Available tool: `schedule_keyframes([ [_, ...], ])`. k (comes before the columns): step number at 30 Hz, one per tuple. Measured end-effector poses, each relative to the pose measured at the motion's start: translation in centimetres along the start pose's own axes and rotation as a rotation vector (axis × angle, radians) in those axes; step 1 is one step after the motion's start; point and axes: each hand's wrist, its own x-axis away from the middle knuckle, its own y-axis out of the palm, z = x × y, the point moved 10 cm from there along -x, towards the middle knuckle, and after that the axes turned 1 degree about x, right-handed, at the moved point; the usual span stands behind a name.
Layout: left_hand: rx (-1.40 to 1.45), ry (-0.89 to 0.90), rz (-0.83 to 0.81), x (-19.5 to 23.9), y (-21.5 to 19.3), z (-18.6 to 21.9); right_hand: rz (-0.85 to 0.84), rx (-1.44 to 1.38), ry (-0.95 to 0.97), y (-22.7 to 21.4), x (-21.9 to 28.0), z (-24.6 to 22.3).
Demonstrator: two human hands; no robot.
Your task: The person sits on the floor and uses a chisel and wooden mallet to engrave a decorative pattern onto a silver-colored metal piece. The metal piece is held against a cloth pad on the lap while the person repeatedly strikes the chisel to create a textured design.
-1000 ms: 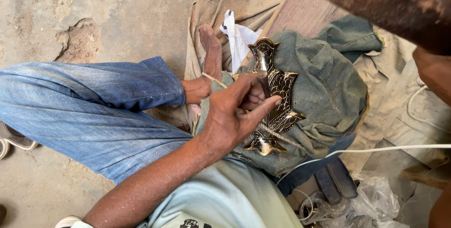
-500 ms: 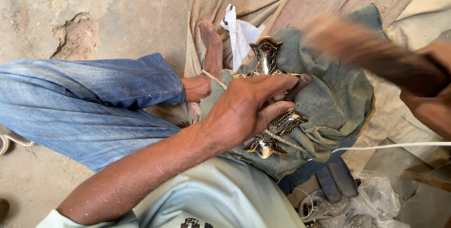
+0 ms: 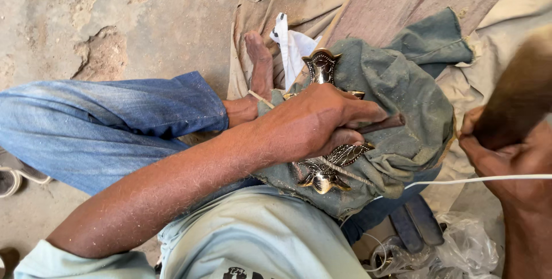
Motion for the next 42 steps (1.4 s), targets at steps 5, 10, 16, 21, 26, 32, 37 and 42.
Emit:
schedule_keyframes([
  [5, 0.093, 0.012, 0.091, 1.1, -1.2, 1.3, 0.042, 0.281, -0.070, -0.3, 1.9, 3.8],
  [10, 0.059, -0.253, 0.428, 5.6, -2.0, 0.0, 0.120, -0.203, 0.205, -3.1, 0.5, 13.2],
  [16, 0.196, -0.383, 0.611, 7.3, -0.7, -1.7, -0.079, 0.490, -0.248, -2.6, -3.8, 4.4],
  [21, 0.162, -0.411, 0.619, 7.3, -0.6, -1.3, -0.113, 0.671, -0.498, -0.5, -6.7, -4.8],
  [26, 0.131, -0.350, 0.646, 7.3, -0.7, -0.4, -0.376, 0.790, -0.442, 2.3, -9.3, -5.1],
  [32, 0.123, -0.364, 0.634, 7.3, -0.4, -1.1, -0.368, 0.783, -0.521, 2.4, -9.6, -6.4],
  [37, 0.132, -0.432, 0.706, 7.8, -0.2, -2.0, -0.383, 0.811, -0.536, 2.0, -9.0, -6.6],
  [42, 0.054, -0.364, 0.746, 8.1, -0.1, -1.2, -0.370, 0.759, -0.492, 1.8, -9.9, -6.5],
])
